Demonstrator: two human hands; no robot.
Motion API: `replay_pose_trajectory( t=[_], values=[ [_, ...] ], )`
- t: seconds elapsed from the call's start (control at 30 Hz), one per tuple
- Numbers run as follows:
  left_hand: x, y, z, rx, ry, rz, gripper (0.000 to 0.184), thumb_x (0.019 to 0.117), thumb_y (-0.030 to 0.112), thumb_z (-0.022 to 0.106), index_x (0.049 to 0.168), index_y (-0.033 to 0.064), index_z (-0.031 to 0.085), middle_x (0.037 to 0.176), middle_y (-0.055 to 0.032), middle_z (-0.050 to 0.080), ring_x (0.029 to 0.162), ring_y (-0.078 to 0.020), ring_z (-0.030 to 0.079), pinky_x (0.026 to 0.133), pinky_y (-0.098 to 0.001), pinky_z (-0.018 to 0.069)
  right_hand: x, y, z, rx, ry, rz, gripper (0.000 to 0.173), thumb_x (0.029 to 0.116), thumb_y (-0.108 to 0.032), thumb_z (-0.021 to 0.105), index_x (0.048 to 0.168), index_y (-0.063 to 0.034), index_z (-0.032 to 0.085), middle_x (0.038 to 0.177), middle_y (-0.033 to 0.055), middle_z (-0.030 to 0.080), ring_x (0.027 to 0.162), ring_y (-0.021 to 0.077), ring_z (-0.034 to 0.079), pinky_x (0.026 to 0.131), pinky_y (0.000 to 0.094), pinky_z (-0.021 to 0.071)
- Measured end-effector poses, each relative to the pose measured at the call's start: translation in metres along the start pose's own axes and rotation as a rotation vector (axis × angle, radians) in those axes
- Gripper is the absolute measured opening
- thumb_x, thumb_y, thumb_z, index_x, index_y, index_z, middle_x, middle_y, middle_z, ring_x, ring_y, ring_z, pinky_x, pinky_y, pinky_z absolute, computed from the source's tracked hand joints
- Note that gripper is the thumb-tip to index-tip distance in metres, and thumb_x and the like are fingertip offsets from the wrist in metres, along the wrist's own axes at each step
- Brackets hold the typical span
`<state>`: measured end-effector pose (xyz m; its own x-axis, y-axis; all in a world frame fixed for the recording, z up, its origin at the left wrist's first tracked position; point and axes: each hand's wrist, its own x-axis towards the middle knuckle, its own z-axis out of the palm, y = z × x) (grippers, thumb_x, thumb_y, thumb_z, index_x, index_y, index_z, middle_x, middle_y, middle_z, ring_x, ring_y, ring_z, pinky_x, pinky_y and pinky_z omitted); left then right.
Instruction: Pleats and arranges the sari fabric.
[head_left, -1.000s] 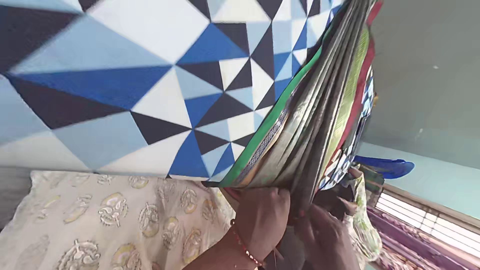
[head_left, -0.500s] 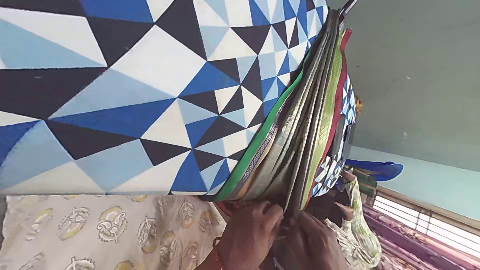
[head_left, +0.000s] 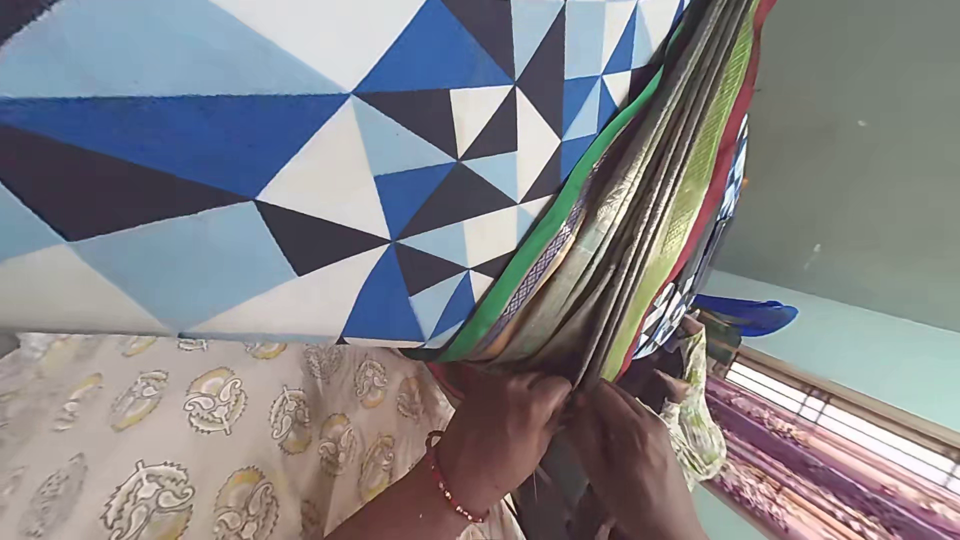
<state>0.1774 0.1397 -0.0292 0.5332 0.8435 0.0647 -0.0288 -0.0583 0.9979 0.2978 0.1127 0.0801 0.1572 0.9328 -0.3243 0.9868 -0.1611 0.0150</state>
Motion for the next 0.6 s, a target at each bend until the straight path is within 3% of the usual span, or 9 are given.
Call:
replay_pose_trajectory(
  t=[0.3,0.4,0.6],
  values=[
    [-0.011,0.002,0.004,0.037,0.045,-0.025,0.021,0.0938,0.018,0.06,0.105,0.006,0.072,0.073,-0.0052,0.071,0.059,-0.0177,0.068,0.056,-0.03,0.056,0.002,-0.003,-0.002,0.028,-0.069,-0.028,0.031,0.099,-0.023,0.047,0.074,-0.0099,0.058,0.065,0.0017,0.053,0.055,0.0064,0.052,0.051,0.0167,0.0434],
    [-0.017,0.003,0.006,-0.002,0.074,-0.053,0.018,0.0958,0.018,0.06,0.104,0.0065,0.071,0.079,-0.0042,0.073,0.069,-0.0145,0.071,0.065,-0.0264,0.0577,0.003,-0.003,-0.002,0.04,-0.083,-0.035,0.03,0.0997,-0.023,0.046,0.076,-0.01,0.058,0.066,0.0016,0.053,0.056,0.0062,0.053,0.052,0.0162,0.0439],
    [-0.026,0.004,0.01,0.011,0.129,-0.039,0.019,0.0946,0.015,0.06,0.1,0.008,0.077,0.082,-0.0039,0.075,0.072,-0.0136,0.072,0.066,-0.0247,0.0568,0.003,-0.003,-0.003,0.084,-0.123,-0.024,0.028,0.1001,-0.023,0.044,0.08,-0.0094,0.058,0.068,0.0017,0.053,0.059,0.0056,0.053,0.054,0.0158,0.045]
  ],
)
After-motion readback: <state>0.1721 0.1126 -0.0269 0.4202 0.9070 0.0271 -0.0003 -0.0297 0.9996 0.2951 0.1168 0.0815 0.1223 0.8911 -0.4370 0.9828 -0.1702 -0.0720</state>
